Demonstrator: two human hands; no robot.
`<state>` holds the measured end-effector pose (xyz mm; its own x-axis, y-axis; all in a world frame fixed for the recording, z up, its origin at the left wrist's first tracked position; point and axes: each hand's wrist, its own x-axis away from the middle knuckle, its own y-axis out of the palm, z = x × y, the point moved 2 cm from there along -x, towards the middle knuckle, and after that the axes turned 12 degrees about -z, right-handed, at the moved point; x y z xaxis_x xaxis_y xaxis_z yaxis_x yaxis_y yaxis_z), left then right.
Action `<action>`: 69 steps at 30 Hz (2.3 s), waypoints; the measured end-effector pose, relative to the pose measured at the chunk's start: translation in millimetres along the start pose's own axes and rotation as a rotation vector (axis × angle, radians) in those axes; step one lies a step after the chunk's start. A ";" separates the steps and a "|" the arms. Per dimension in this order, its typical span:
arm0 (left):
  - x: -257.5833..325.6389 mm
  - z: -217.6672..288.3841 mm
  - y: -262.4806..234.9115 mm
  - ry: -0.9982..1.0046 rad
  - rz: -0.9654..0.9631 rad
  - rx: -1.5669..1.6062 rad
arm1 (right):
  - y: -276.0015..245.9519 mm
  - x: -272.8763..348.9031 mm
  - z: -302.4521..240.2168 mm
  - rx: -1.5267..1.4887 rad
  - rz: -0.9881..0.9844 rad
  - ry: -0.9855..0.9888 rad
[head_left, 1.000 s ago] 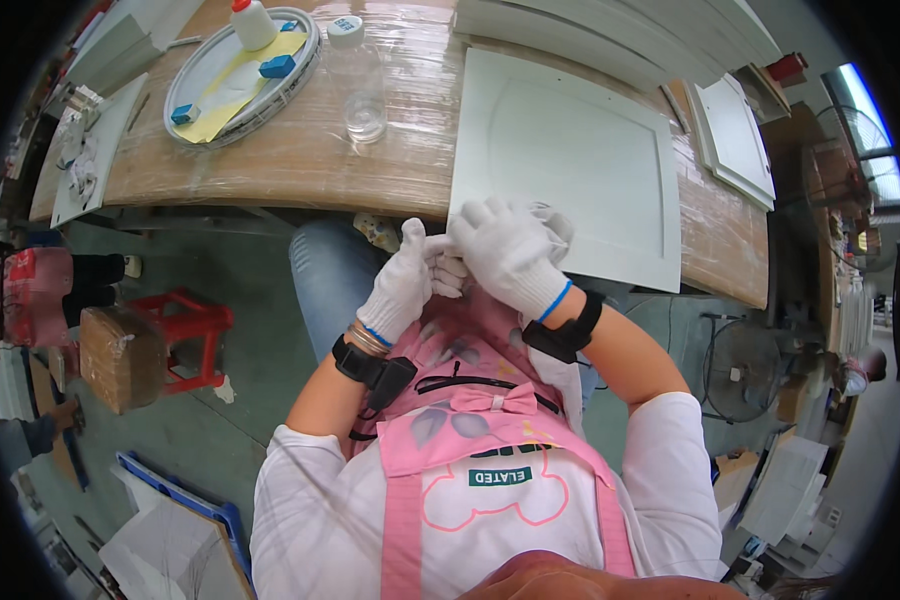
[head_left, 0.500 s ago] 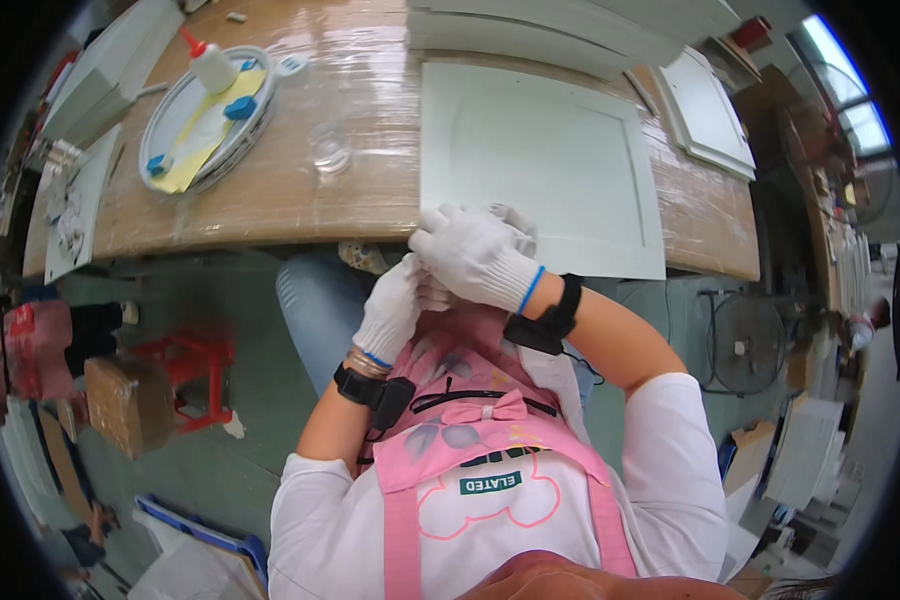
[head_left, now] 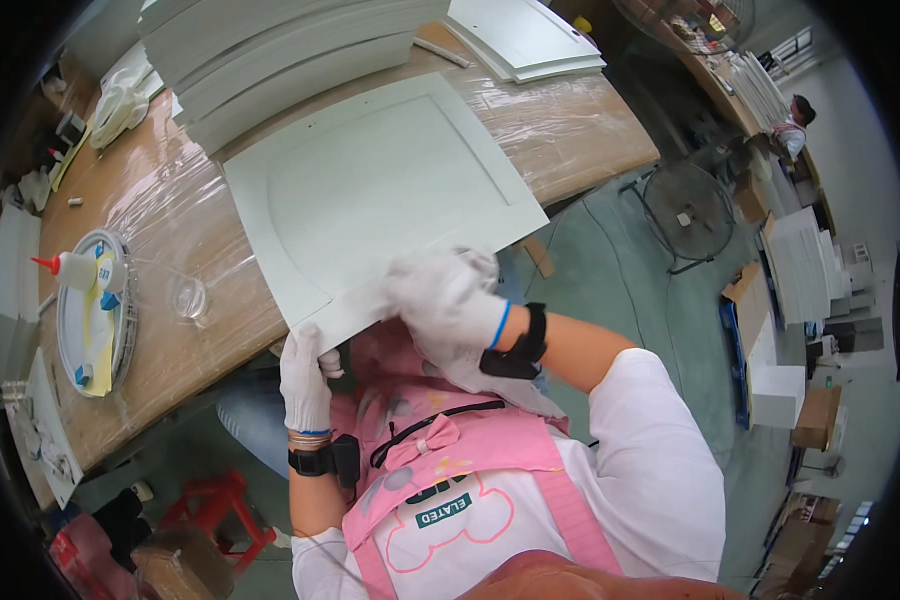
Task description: Cleaning and inspecting white furniture panels at a factory workbench using a cloth, an eraser, and a scraper tool.
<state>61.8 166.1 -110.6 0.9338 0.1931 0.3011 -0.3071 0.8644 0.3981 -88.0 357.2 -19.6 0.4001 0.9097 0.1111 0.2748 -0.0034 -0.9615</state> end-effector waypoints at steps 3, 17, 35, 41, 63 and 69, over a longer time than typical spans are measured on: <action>-1.7 6.6 10.7 0.036 0.034 0.056 | -40.3 45.9 126.8 0.153 0.151 0.441; -5.7 10.2 12.0 -0.047 0.065 0.363 | -43.0 25.0 61.4 0.244 0.153 -0.114; -6.1 14.9 26.3 -0.017 0.156 0.366 | -50.9 61.1 136.8 0.156 -0.081 0.595; -7.2 8.7 20.1 0.021 0.163 0.354 | -48.3 62.8 164.5 0.117 -0.001 0.683; -4.0 153.9 -87.0 0.711 0.784 -0.823 | 11.4 148.9 187.5 -1.965 0.170 0.355; -52.3 176.2 -106.5 0.687 0.587 -0.680 | 39.3 122.8 188.2 -2.228 0.210 0.205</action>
<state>13.4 -17.9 -16.0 0.6455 0.6854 -0.3371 -0.7636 0.5888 -0.2652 -192.6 546.9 -91.0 0.5627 0.7926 0.2350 0.4075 -0.5133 0.7553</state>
